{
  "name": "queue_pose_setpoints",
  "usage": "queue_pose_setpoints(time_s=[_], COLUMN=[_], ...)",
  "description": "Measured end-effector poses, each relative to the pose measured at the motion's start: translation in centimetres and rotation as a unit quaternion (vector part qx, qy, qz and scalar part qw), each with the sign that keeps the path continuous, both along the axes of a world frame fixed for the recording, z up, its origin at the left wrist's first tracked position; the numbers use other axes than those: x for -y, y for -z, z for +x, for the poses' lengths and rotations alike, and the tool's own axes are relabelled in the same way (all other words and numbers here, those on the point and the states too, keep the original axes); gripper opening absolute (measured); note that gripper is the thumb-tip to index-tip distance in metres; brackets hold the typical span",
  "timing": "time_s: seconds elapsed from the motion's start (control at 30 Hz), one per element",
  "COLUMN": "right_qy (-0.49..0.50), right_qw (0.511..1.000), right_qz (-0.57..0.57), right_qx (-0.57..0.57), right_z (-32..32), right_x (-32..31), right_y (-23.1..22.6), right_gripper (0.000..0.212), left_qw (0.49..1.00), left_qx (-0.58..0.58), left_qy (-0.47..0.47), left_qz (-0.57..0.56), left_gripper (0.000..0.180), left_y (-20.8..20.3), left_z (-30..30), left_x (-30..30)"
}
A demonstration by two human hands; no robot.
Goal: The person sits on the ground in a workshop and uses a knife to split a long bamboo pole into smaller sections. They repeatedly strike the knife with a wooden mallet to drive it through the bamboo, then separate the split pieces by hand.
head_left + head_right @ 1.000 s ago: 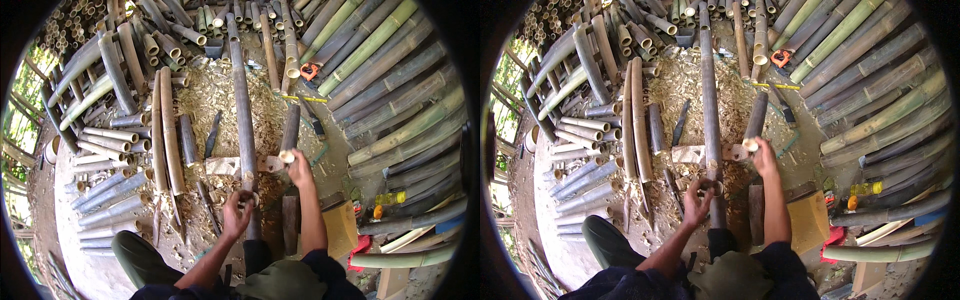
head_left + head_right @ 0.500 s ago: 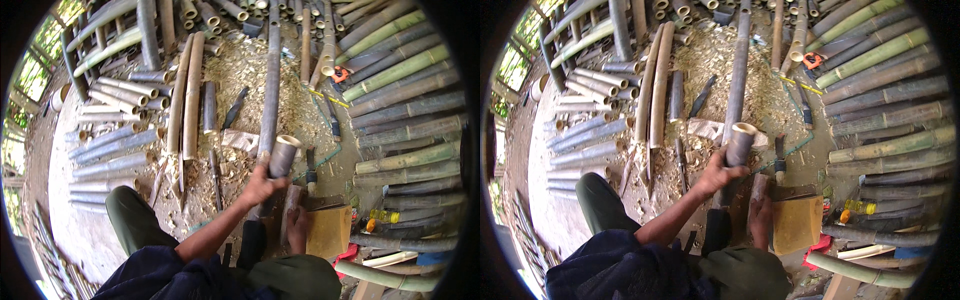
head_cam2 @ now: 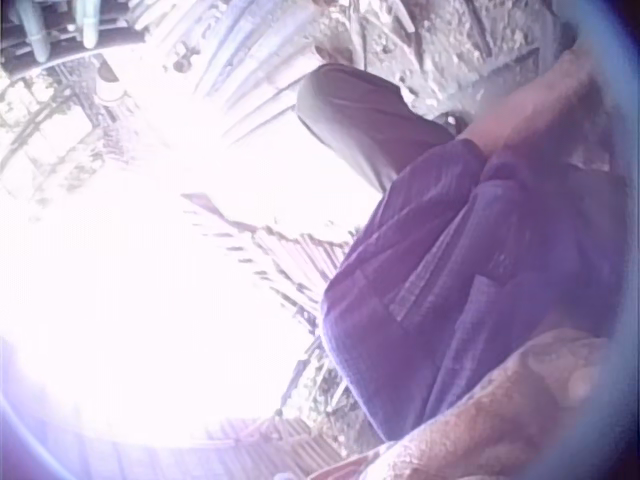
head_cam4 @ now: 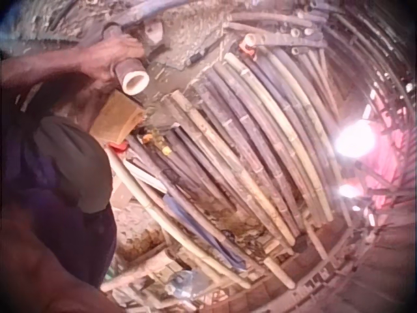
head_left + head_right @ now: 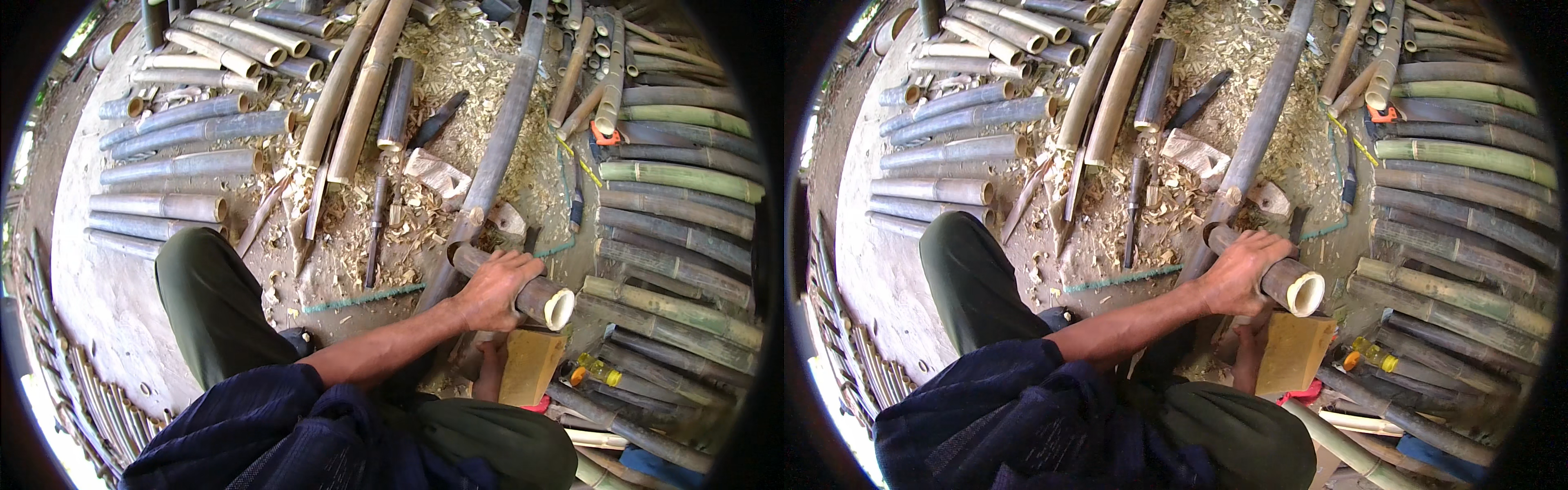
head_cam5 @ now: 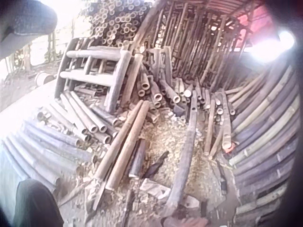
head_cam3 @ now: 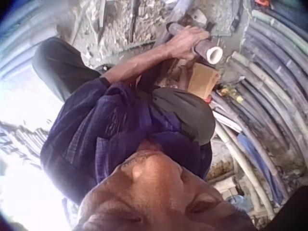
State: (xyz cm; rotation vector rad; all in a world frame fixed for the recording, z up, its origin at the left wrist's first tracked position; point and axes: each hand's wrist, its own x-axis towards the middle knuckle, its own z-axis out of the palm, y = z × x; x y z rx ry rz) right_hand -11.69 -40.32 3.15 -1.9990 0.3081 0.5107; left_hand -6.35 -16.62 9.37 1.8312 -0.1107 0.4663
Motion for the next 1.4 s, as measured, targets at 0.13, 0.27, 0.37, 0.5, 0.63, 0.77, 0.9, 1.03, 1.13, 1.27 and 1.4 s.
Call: queue_pose_setpoints(time_s=[0.13, 0.27, 0.37, 0.5, 0.63, 0.77, 0.9, 1.03, 1.13, 1.27, 1.4], right_qy=[0.018, 0.052, 0.076, 0.004, -0.057, -0.105, 0.017, 0.095, -0.077, 0.021, -0.006], right_qw=[0.998, 0.996, 0.987, 0.954, 0.919, 0.904, 0.966, 0.967, 0.97, 0.981, 0.985], right_qz=[0.046, 0.067, 0.072, 0.098, 0.088, -0.069, -0.129, -0.181, -0.069, 0.121, -0.036], right_qx=[0.041, 0.032, 0.121, 0.282, 0.381, 0.408, 0.223, -0.154, 0.218, 0.153, 0.17], right_z=[1.0, 2.9, 3.5, 4.2, 4.8, 4.1, 4.9, 8.3, 3.9, 3.0, 2.3], right_x=[-0.9, -2.9, -4.7, -4.8, -2.0, -4.8, -7.1, -8.3, -5.8, -3.2, -2.0], right_y=[-5.3, -11.5, -14.9, -18.9, -18.8, -17.4, -19.8, -22.0, -17.3, -11.1, -4.9], right_gripper=[0.059, 0.053, 0.049, 0.049, 0.069, 0.061, 0.047, 0.053, 0.075, 0.083, 0.086], left_qw=[1.0, 0.999, 0.999, 0.999, 1.0, 0.999, 0.999, 0.999, 0.999, 0.999, 0.998], left_qx=[-0.012, 0.0, 0.018, 0.008, -0.011, -0.004, -0.015, -0.017, -0.014, -0.039, -0.049], left_qy=[0.019, -0.005, -0.024, -0.016, 0.004, 0.009, 0.018, 0.021, 0.023, 0.029, 0.041], left_qz=[-0.013, -0.039, -0.045, -0.038, -0.019, -0.038, -0.044, -0.025, -0.043, -0.024, -0.005], left_gripper=[0.067, 0.064, 0.062, 0.06, 0.057, 0.057, 0.056, 0.06, 0.054, 0.06, 0.075], left_y=[0.2, -0.2, 1.1, 1.4, 1.1, 1.9, 2.0, 2.2, 1.7, 1.3, 0.1], left_z=[-0.2, 0.1, 0.4, -0.1, -0.2, 0.0, -0.1, 0.0, -0.1, -0.4, -0.2], left_x=[0.2, -0.9, -1.3, -1.1, -1.3, -0.9, -1.6, -0.8, -1.2, -1.8, -1.9])
